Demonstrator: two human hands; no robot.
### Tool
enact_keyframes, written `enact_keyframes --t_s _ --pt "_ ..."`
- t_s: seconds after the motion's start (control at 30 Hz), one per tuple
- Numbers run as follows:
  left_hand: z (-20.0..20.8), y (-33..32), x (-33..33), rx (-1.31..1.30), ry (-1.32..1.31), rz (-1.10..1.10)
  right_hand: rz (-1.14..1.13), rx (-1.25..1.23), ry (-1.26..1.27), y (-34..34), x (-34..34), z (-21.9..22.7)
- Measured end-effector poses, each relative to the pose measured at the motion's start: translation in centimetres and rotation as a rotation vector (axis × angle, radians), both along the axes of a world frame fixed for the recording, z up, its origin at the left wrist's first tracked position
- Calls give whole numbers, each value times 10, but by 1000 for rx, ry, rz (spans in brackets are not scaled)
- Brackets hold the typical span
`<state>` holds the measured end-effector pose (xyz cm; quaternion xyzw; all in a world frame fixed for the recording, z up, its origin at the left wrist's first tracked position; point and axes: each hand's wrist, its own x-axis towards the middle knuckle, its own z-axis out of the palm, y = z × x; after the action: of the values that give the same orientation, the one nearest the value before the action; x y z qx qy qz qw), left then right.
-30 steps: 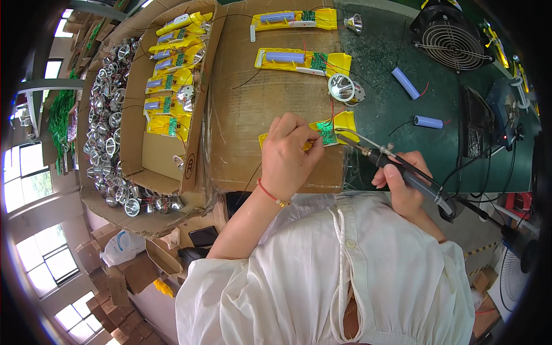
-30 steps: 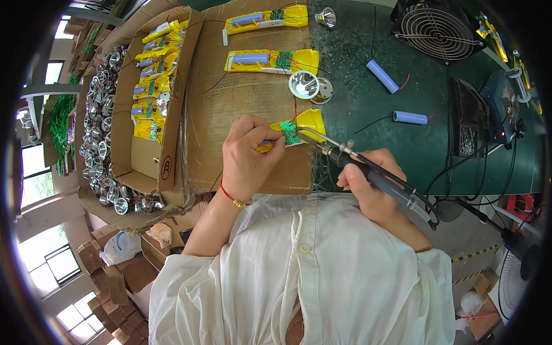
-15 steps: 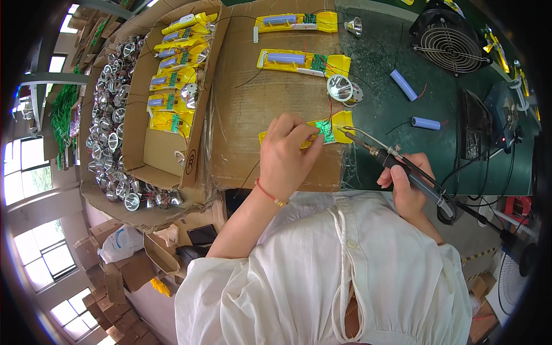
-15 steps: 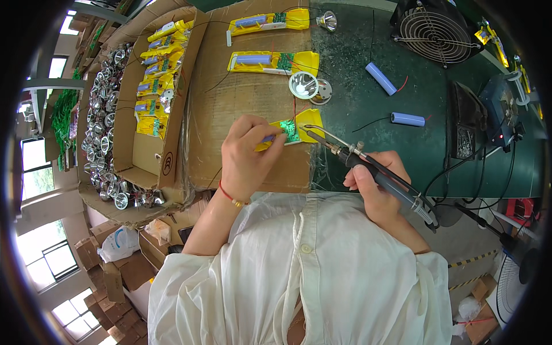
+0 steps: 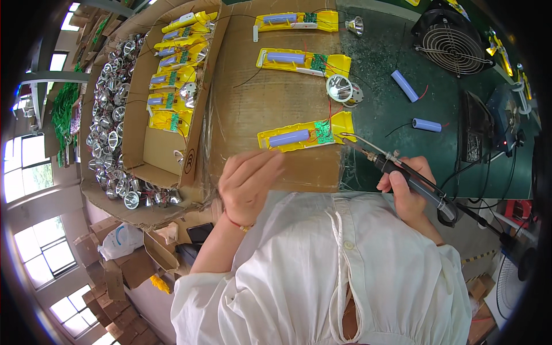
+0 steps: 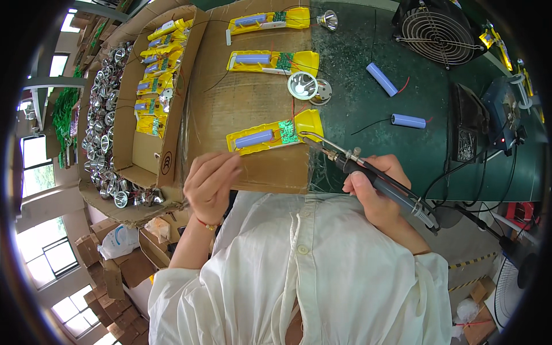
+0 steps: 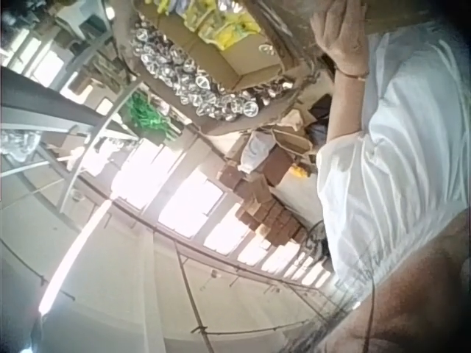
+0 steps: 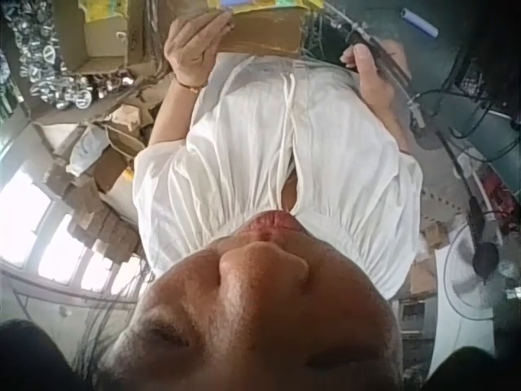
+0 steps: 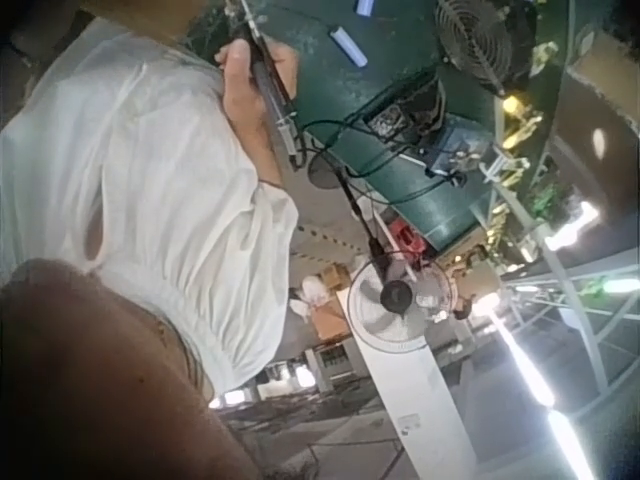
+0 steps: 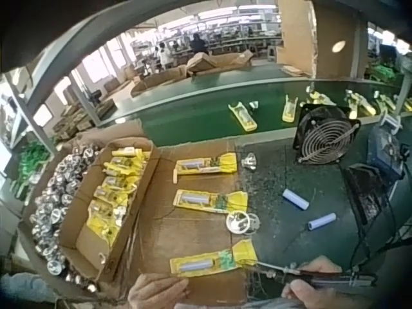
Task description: Soldering electrical components and wires onto circuit boards for flashlight assembly.
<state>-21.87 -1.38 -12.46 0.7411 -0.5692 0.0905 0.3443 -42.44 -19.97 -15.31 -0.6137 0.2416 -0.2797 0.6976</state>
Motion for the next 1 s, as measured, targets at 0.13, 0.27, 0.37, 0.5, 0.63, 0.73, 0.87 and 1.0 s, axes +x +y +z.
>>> enact_keyframes --t_s 0.13,0.27,0.37,0.5,0.63,0.73,0.87,1.0 --pt "-4 -38 -3 -1 160 51 18 -16 25 1 3 0" --pt "-16 -52 -1 38 140 -23 24 -43 34 0 4 1" --pt "-21 -56 -5 53 173 13 10 -35 62 0 7 2" --pt "-22 -58 -7 64 210 49 33 -34 71 -2 8 3" --pt "-26 -59 -9 48 202 83 35 -36 78 -2 9 2" --pt "-32 -58 -13 10 184 128 28 6 82 -2 11 4" --pt "-37 -57 -16 -5 137 128 22 27 101 -1 13 5" --pt "-40 -56 -18 -18 107 129 35 26 115 -2 14 5"
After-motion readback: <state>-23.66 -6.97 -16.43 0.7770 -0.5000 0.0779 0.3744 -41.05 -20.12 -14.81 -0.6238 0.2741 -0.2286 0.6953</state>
